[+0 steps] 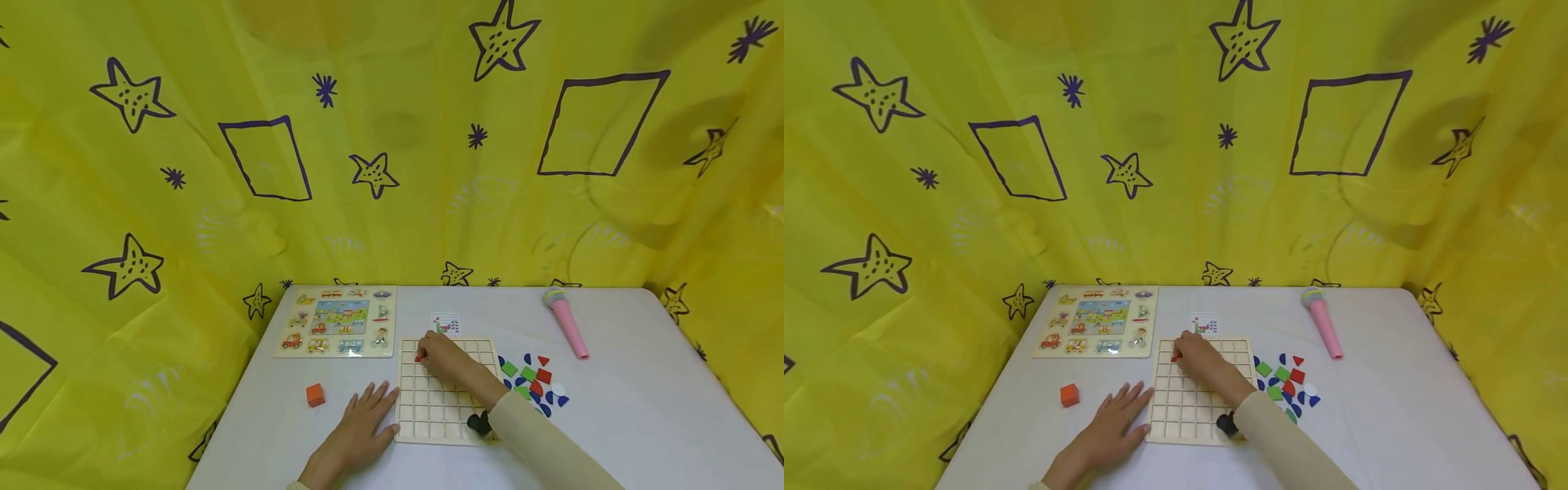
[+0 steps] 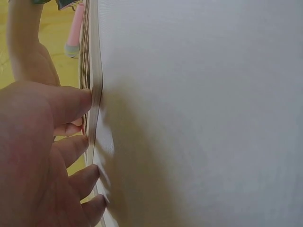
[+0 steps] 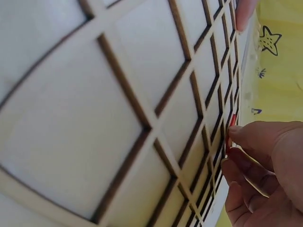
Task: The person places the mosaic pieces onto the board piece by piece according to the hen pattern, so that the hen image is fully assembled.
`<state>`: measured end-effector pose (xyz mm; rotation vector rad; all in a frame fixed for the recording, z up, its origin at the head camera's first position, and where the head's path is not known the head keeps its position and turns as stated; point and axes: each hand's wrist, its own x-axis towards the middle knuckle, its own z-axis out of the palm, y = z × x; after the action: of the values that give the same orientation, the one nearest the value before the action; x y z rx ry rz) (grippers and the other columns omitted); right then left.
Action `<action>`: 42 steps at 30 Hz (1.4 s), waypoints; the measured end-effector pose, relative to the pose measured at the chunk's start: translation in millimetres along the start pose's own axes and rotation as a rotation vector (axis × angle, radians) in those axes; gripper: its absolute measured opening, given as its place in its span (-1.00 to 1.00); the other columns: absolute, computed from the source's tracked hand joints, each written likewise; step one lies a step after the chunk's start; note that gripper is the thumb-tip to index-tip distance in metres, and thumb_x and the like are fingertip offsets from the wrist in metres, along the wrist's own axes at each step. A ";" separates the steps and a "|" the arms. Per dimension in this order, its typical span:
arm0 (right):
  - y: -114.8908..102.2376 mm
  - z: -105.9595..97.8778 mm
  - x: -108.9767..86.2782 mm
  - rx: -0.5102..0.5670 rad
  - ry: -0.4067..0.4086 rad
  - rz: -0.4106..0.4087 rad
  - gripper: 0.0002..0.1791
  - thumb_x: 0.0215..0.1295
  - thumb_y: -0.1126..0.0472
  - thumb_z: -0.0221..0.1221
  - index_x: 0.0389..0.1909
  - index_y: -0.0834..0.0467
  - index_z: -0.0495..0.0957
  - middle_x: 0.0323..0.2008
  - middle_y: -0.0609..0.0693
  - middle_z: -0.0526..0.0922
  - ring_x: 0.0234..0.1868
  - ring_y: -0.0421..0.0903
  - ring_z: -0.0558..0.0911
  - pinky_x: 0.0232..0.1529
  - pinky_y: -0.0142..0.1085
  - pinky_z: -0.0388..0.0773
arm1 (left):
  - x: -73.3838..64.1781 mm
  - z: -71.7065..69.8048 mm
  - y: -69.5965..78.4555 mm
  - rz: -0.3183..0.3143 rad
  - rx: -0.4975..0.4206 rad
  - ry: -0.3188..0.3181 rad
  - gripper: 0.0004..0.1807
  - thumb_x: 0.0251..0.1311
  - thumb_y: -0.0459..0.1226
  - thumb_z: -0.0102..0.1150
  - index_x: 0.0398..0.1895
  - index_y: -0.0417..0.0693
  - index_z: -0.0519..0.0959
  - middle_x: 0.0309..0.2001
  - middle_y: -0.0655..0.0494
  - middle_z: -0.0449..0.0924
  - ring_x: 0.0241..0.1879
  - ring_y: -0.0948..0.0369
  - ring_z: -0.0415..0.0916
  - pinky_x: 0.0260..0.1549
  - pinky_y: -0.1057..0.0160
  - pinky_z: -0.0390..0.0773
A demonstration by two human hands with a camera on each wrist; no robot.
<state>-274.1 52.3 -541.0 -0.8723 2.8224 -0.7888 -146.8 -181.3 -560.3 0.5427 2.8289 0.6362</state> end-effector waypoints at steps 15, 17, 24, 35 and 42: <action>2.1 1.1 -0.1 -0.182 0.060 -0.043 -0.92 0.40 0.31 0.35 -0.19 0.09 0.67 -0.23 -0.06 0.64 -0.19 -0.08 0.60 -0.09 -0.15 0.64 | 2.5 0.8 1.9 0.000 0.001 0.002 -0.28 0.51 0.11 0.06 0.66 0.19 0.26 0.66 0.03 0.17 0.65 -0.16 0.04 0.56 -0.36 0.02; 1.6 -1.4 -2.5 -0.176 0.060 -0.046 -0.93 0.41 0.35 0.32 -0.17 0.13 0.68 -0.23 -0.03 0.63 -0.18 -0.06 0.63 -0.08 -0.14 0.67 | 2.5 0.9 2.2 0.000 -0.003 0.002 -0.28 0.51 0.11 0.07 0.66 0.19 0.26 0.66 0.03 0.17 0.65 -0.16 0.04 0.56 -0.36 0.01; 14.3 -13.0 -21.8 -0.080 0.023 0.016 -0.85 0.51 0.34 0.16 -0.07 0.19 0.70 -0.14 0.01 0.63 -0.02 0.03 0.67 0.10 -0.05 0.67 | 2.1 2.0 2.3 0.004 -0.028 0.001 -0.28 0.51 0.11 0.06 0.66 0.17 0.26 0.66 0.00 0.18 0.65 -0.19 0.03 0.55 -0.39 -0.01; 75.6 -59.8 -80.3 0.009 0.043 0.205 -0.88 0.48 0.31 0.23 -0.06 0.22 0.66 -0.12 0.11 0.61 -0.14 -0.01 0.59 0.01 0.03 0.65 | 0.8 4.1 -1.2 0.007 -0.008 0.004 -0.28 0.51 0.12 0.06 0.66 0.18 0.25 0.66 0.01 0.17 0.65 -0.18 0.03 0.55 -0.39 0.00; 125.3 -91.1 -118.2 0.071 0.056 0.362 -0.76 0.45 0.30 0.23 0.05 0.32 0.62 -0.06 0.25 0.60 -0.13 0.07 0.58 -0.02 0.04 0.68 | -0.2 4.0 -2.6 0.023 0.004 0.018 -0.28 0.53 0.10 0.05 0.67 0.16 0.24 0.66 0.00 0.15 0.65 -0.18 0.03 0.55 -0.38 0.02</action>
<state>-259.2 246.5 -533.1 -0.3173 2.8533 -0.8603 -146.3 -182.0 -565.0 0.5739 2.8451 0.6422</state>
